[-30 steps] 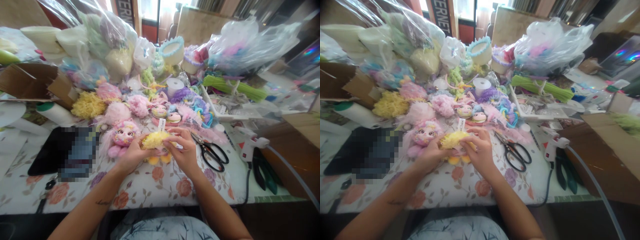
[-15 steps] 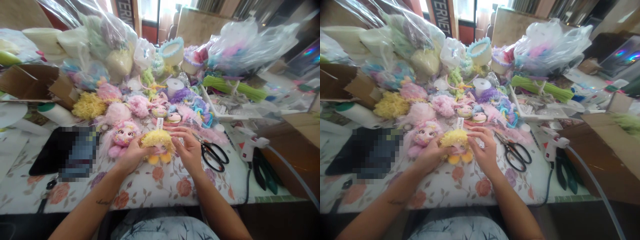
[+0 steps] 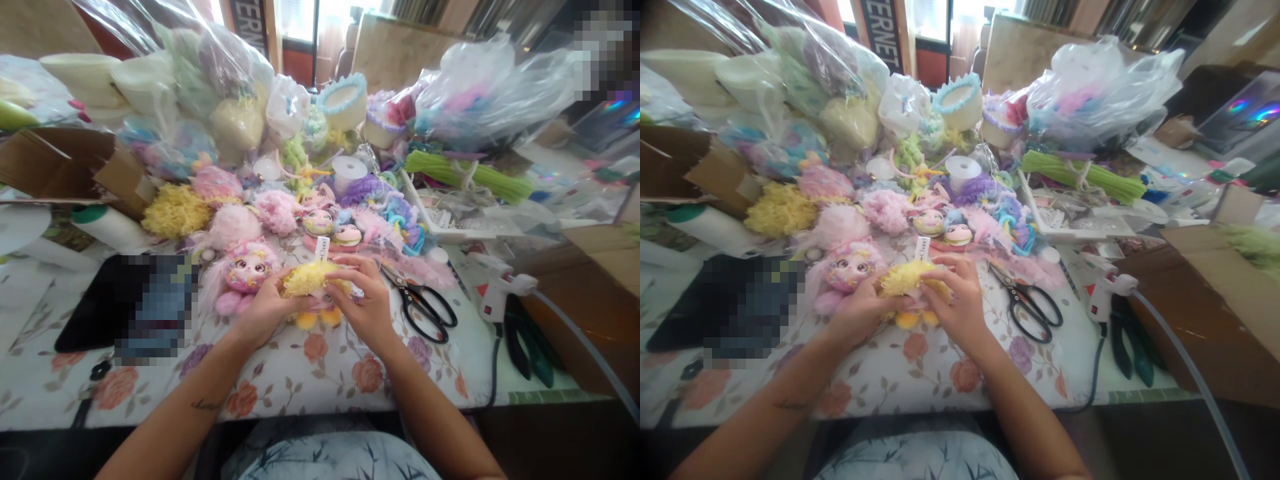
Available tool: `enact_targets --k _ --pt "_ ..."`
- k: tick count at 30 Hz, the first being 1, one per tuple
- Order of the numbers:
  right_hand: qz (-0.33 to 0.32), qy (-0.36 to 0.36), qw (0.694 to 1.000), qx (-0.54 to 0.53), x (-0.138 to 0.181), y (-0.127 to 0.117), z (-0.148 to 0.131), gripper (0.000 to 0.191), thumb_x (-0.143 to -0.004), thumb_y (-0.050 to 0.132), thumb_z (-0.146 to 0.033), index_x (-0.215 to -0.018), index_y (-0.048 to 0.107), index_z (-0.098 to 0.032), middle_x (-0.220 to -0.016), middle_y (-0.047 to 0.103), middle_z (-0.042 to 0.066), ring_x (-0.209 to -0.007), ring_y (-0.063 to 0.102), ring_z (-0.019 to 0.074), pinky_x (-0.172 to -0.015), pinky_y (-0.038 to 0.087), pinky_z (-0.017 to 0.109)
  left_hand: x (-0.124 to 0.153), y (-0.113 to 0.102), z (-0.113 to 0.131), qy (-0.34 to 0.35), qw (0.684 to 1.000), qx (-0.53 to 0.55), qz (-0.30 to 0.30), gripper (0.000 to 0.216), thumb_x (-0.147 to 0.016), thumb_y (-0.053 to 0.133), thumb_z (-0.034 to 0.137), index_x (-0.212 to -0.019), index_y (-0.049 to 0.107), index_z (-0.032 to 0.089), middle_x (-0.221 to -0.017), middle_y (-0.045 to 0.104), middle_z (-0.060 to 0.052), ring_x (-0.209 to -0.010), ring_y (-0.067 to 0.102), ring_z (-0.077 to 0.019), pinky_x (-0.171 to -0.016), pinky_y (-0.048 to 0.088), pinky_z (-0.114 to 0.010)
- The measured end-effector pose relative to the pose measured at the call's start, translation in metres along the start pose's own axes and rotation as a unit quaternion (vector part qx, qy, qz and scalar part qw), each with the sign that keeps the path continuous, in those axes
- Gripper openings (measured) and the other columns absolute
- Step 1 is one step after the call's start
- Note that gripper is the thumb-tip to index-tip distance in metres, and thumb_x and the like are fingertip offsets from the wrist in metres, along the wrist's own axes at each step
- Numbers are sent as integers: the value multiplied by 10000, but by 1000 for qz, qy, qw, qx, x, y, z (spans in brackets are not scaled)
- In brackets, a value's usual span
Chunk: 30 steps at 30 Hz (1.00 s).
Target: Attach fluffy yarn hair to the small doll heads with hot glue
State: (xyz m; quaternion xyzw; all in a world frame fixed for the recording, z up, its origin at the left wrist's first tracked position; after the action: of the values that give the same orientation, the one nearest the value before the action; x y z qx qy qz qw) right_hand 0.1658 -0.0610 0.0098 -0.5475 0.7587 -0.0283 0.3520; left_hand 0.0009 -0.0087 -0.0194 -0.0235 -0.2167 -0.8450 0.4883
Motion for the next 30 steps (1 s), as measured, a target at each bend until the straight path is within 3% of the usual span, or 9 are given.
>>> enact_targets --k 11,16,22,30 --pt "25 31 997 -62 1 -2 2 148 -854 570 -157 -903 689 -231 -1043 638 69 -1053 597 213 -943 457 415 1 0 2 -9 1000 -5 0 527 -605 831 230 -1090 628 188 -968 734 -55 -829 696 -222 -713 539 -289" --pt "14 11 1000 -22 1 -1 -1 129 -799 660 -189 -918 684 -234 -1049 639 69 -1041 597 226 -937 457 424 1 0 1 -2 1000 4 -11 500 -628 814 179 -1088 618 185 -979 727 -50 -851 687 -210 -738 538 -285" --pt "24 12 1000 -14 1 -1 -1 148 -832 580 -150 -903 680 -234 -1030 643 63 -1039 599 221 -934 455 423 0 -1 0 -7 1000 -2 -4 509 -625 812 168 -1095 619 191 -974 728 -41 -811 688 -191 -717 541 -271" --pt "30 8 999 -10 1 0 0 118 -843 607 -178 -914 683 -233 -1031 647 65 -1036 598 220 -932 452 411 2 -1 2 -9 1000 -8 8 531 -601 829 197 -1092 626 187 -962 735 -45 -820 695 -208 -727 545 -286"
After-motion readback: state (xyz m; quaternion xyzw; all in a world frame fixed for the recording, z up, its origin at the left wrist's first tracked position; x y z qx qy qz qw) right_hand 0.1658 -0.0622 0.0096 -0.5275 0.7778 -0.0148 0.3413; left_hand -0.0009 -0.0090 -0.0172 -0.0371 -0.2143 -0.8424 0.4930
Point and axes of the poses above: each hand's wrist, its own x-axis away from the middle knuckle, its own y-axis out of the palm, z = x × y, the point moved 1 cm from there along -x, towards the middle knuckle
